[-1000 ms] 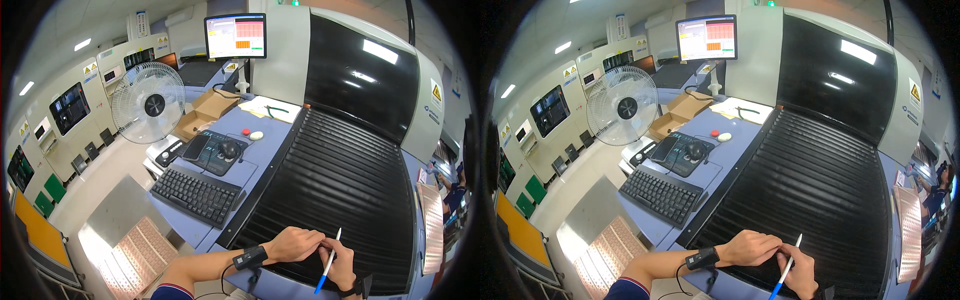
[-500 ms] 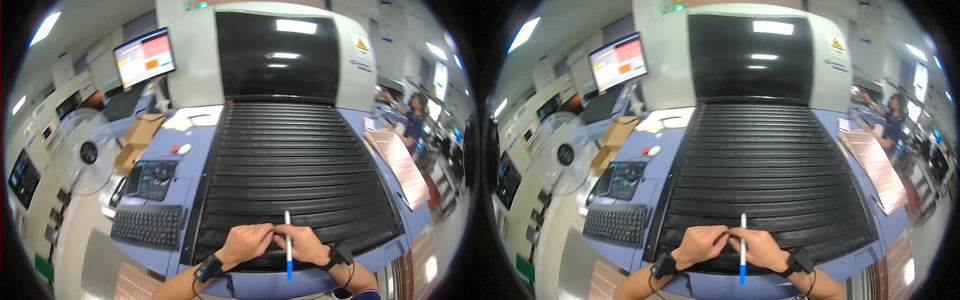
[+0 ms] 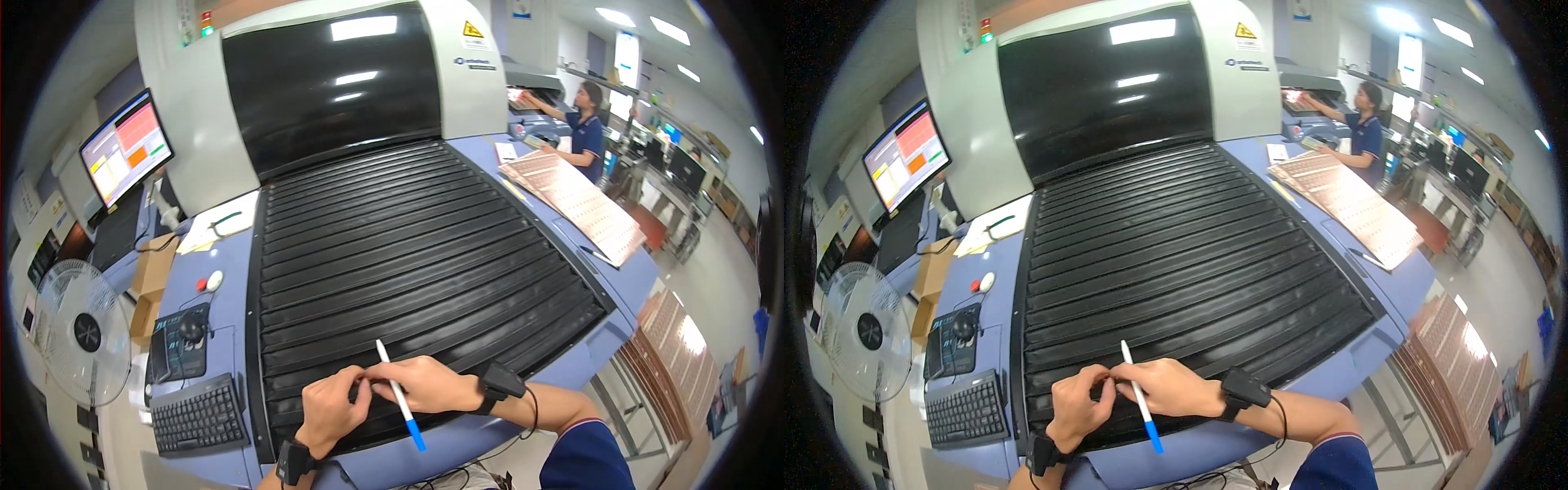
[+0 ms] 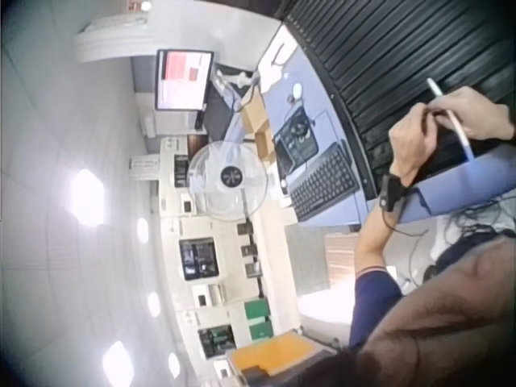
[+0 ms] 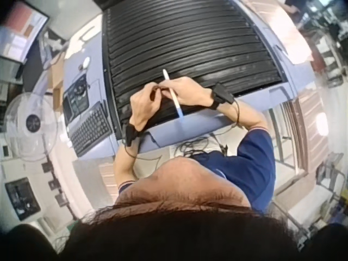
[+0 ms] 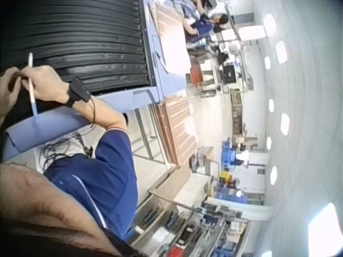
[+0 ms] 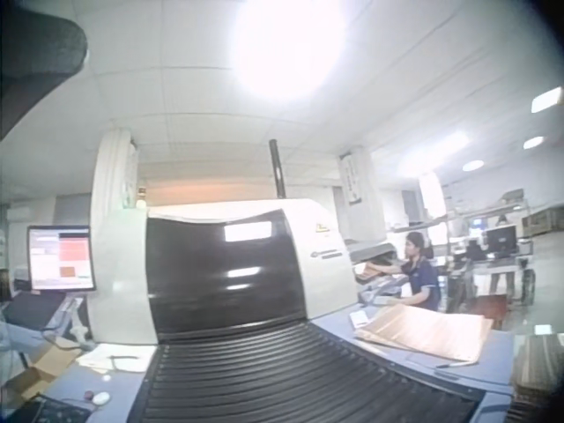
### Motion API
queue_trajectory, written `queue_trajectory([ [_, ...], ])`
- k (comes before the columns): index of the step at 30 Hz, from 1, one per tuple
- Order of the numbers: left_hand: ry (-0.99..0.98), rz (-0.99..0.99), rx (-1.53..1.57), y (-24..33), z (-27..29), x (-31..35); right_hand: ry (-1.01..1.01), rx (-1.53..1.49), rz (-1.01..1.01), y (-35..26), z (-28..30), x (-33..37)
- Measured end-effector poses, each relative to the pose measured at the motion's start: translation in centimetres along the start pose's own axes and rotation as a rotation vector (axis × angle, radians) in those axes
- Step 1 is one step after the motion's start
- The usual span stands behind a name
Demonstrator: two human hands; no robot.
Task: Inspecting and marking electronic circuit board panels using a blue pen on an inspection workstation.
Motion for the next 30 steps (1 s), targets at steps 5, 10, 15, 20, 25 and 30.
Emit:
queue_trajectory([
  [5,-0.016,-0.021,0.029,0.0,-0.3,0.2,-0.001,-0.001,0.000,0.2,-0.1,0.3],
  [10,0.008,0.012,0.009,-0.4,-0.6,0.6,-0.057,-0.030,-0.061,-0.2,0.0,0.2],
  [15,-0.013,0.014,0.003,-0.3,-0.6,0.5,-0.036,-0.032,-0.044,0.2,-0.3,0.3],
  [20,0.025,0.011,0.026,-0.6,-1.1,0.6,-0.019,-0.051,-0.022,0.1,-0.2,0.2],
  [25,0.012,0.036,0.026,-0.9,-1.1,0.8,-0.004,-0.050,0.020,-0.1,-0.1,0.1],
  [30,0.000,0.047,0.029,-0.9,-1.2,0.8,-0.055,-0.027,-0.017,0.0,-0.1,0.1],
])
Point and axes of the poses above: each hand's wrist, its own x-axis away from the middle knuckle, its own z-axis out of the back of the hand, y = z × x, the point moved 3 cm from there along -x, towards the middle knuckle, and after that the axes turned 12 degrees about -y, right-handed, at the moved point
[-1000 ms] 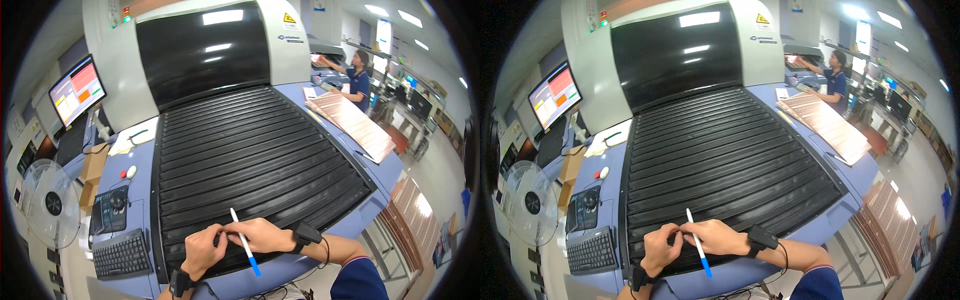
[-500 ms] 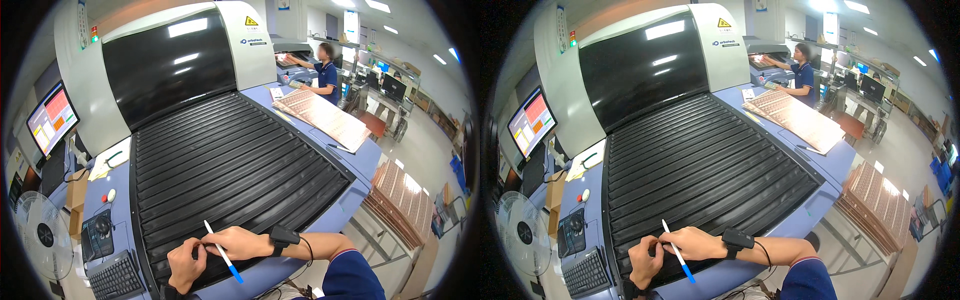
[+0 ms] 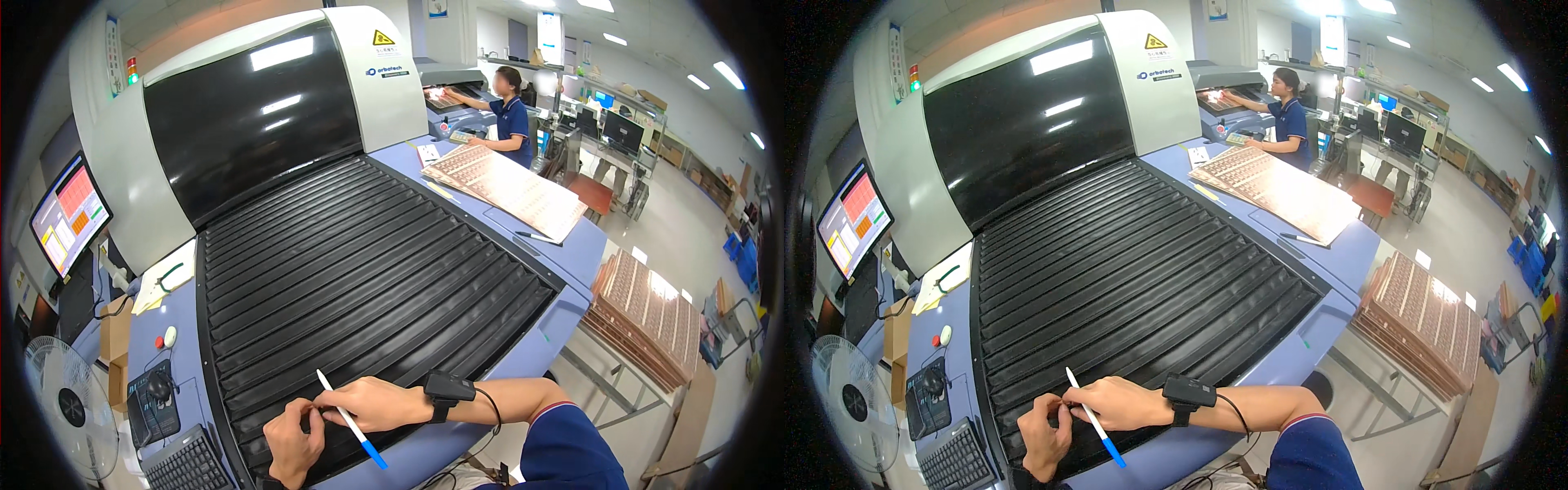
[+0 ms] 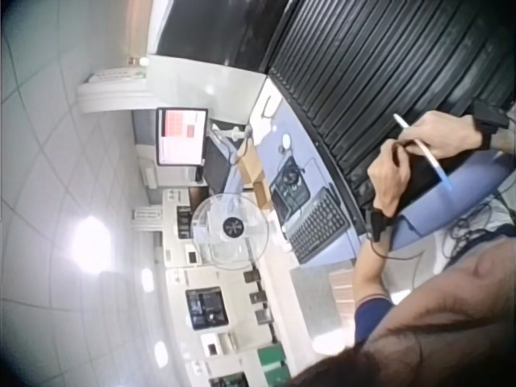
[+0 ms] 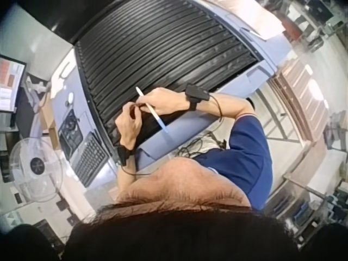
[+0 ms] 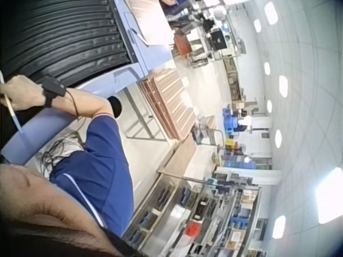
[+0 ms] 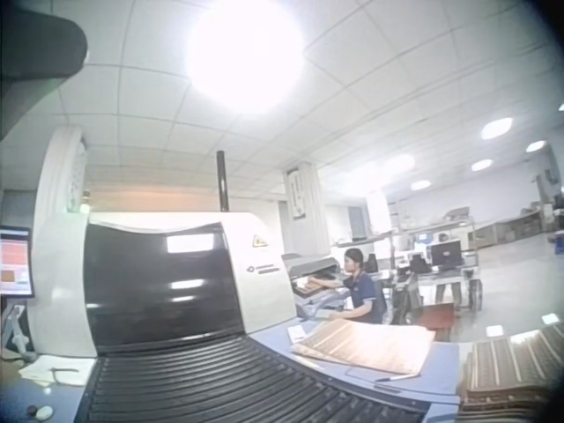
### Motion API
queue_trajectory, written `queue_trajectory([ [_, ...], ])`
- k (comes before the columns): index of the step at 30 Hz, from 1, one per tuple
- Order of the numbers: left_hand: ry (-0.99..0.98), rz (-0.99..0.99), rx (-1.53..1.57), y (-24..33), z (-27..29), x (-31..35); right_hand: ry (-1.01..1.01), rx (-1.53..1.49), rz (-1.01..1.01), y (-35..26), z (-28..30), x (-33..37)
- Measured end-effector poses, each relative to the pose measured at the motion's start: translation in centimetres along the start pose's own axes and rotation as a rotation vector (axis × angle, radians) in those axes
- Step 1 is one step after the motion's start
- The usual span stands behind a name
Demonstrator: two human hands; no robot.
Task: Inspecting and marking electronic circuit board panels using a blue pen on an inspection workstation.
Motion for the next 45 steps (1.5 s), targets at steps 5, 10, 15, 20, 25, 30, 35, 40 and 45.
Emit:
queue_trajectory([
  [5,-0.010,-0.010,-0.002,-0.02,0.02,0.01,0.025,0.008,0.026,0.11,-0.09,-0.02],
  [10,-0.007,-0.012,0.013,-0.11,-0.02,0.04,0.034,0.013,0.031,-0.13,0.01,-0.04],
  [15,-0.023,-0.005,0.011,0.01,0.06,-0.02,0.022,0.009,0.025,0.01,-0.03,-0.04],
  [20,-0.022,-0.021,-0.003,0.21,0.00,-0.09,0.027,0.014,0.033,0.11,-0.09,0.05],
  [25,-0.031,-0.032,-0.012,0.16,-0.09,-0.15,0.040,0.015,0.041,0.10,-0.03,0.05],
  [30,-0.047,-0.029,-0.030,0.24,0.08,-0.23,0.021,0.012,0.036,0.22,-0.01,0.00],
  [35,-0.045,-0.037,-0.036,-0.01,0.00,-0.16,0.017,0.053,0.044,0.66,-0.38,-0.03],
  [40,-0.047,-0.037,-0.024,0.02,-0.08,-0.23,0.009,0.034,0.016,0.01,0.18,0.00],
  [45,-0.037,-0.034,-0.022,-0.25,-0.04,-0.02,-0.011,0.019,0.010,0.31,-0.10,-0.29],
])
Point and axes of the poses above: each hand's wrist, its own x-axis away from the middle knuckle, its own z-axis out of the back of the hand, y = z × x, the point moved 3 cm from there along -x, towards the middle knuckle, and after that the axes turned 12 degrees about -y, right-handed, at the moved point
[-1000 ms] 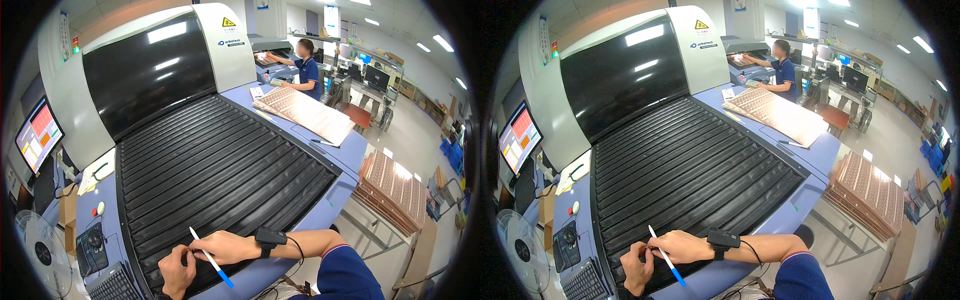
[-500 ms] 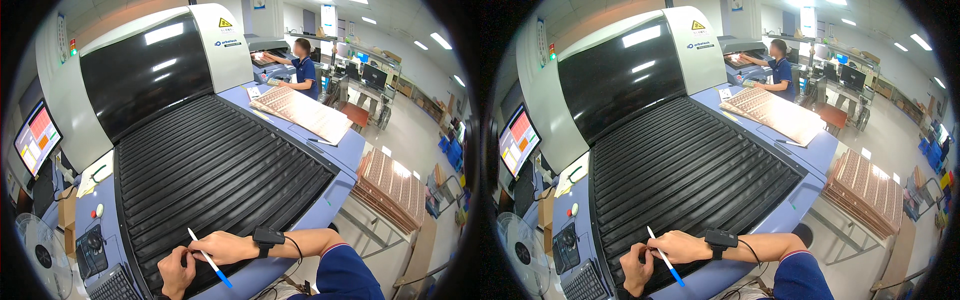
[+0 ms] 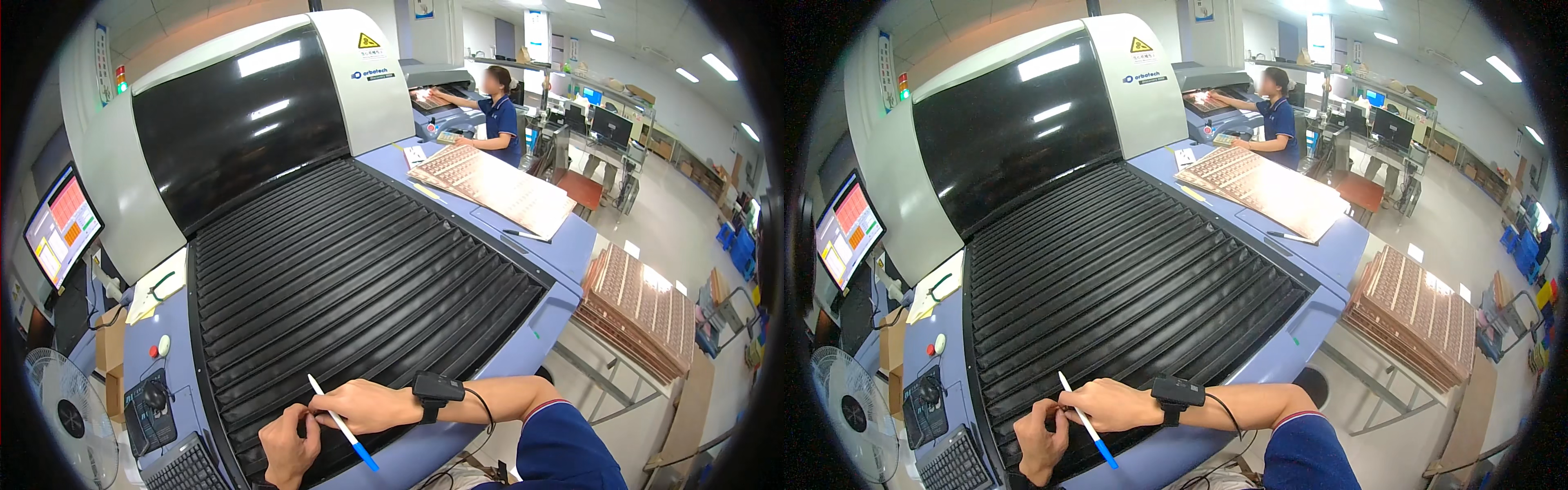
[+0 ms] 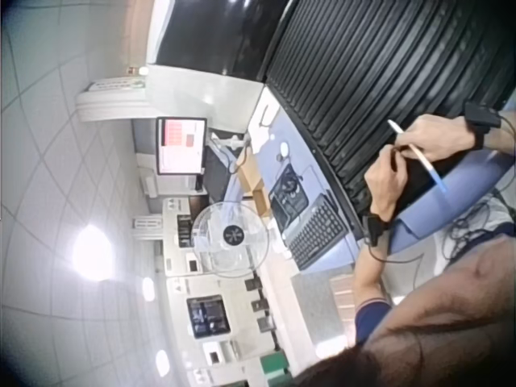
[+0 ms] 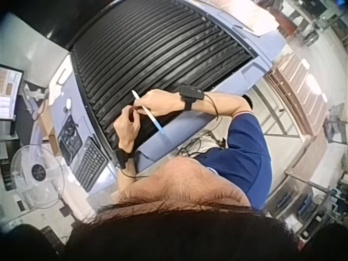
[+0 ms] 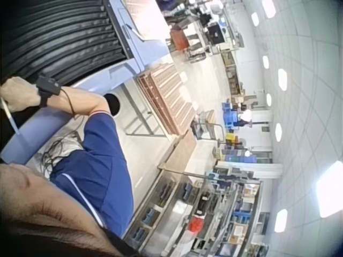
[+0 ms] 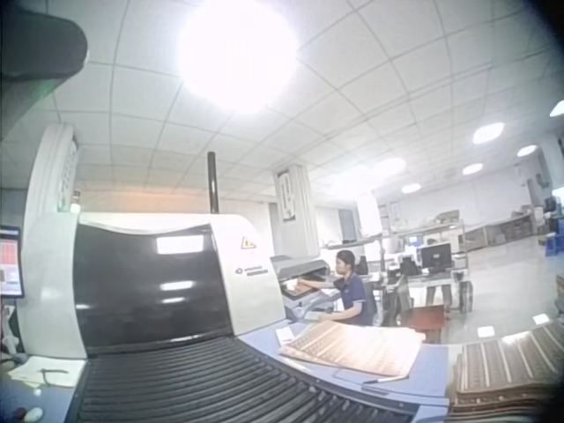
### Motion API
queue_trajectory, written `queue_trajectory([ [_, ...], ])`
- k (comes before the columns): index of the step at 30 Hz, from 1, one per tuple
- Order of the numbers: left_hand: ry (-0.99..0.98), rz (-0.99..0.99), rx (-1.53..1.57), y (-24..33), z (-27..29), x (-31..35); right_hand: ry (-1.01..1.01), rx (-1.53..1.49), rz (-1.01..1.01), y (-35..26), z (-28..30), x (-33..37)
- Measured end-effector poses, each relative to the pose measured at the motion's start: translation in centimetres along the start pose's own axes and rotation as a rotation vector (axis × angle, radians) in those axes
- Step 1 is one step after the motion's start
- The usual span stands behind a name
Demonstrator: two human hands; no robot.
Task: Inspecting and marking electronic circuit board panels using a blue pen on an inspection workstation.
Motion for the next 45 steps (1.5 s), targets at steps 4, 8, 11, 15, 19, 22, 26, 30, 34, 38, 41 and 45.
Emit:
queue_trajectory([
  [4,0.010,-0.014,-0.008,0.8,0.2,-0.3,0.001,0.081,0.008,0.7,-0.4,0.4],
  [8,0.019,-0.028,0.003,0.8,0.0,-0.6,-0.018,0.052,-0.049,0.2,0.1,0.6],
  [11,-0.020,-0.025,-0.017,0.9,0.8,-0.2,-0.055,0.034,-0.057,0.3,-0.2,0.1],
  [15,-0.026,-0.023,-0.021,1.2,0.6,-0.6,-0.033,0.012,-0.055,0.3,0.0,0.3],
  [19,0.014,-0.036,-0.022,0.5,0.3,-0.8,0.039,0.033,-0.019,0.1,0.4,0.2],
  [22,0.033,-0.020,-0.033,0.3,0.7,-0.3,0.005,0.025,-0.025,0.1,0.0,-0.3],
  [26,-0.022,-0.005,-0.033,1.0,1.4,-0.1,0.015,0.075,-0.047,-0.4,-0.1,-0.2],
  [30,0.002,-0.055,0.015,1.4,0.5,-0.8,-0.023,0.092,-0.168,-0.7,0.7,1.1],
  [34,0.013,-0.033,-0.029,1.7,0.2,-0.6,0.031,0.055,-0.060,-0.6,0.7,1.1],
  [38,0.057,-0.007,-0.050,0.7,1.0,0.0,-0.040,0.049,-0.135,-1.1,0.7,-0.7],
  [41,0.057,-0.039,-0.038,-0.2,0.5,-0.1,-0.034,0.060,-0.211,-1.2,1.1,-0.9],
  [45,0.076,-0.055,-0.064,-0.2,-0.8,-0.9,0.049,0.097,-0.228,-1.4,1.4,-0.3],
])
Point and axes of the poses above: each hand's wrist, its own x-axis away from the middle knuckle, its own z-axis out of the back of the hand, y = z × x, the point moved 3 cm from there along -x, towards the middle knuckle, and after that the axes turned 12 degrees about -y, right-handed, at the moved point
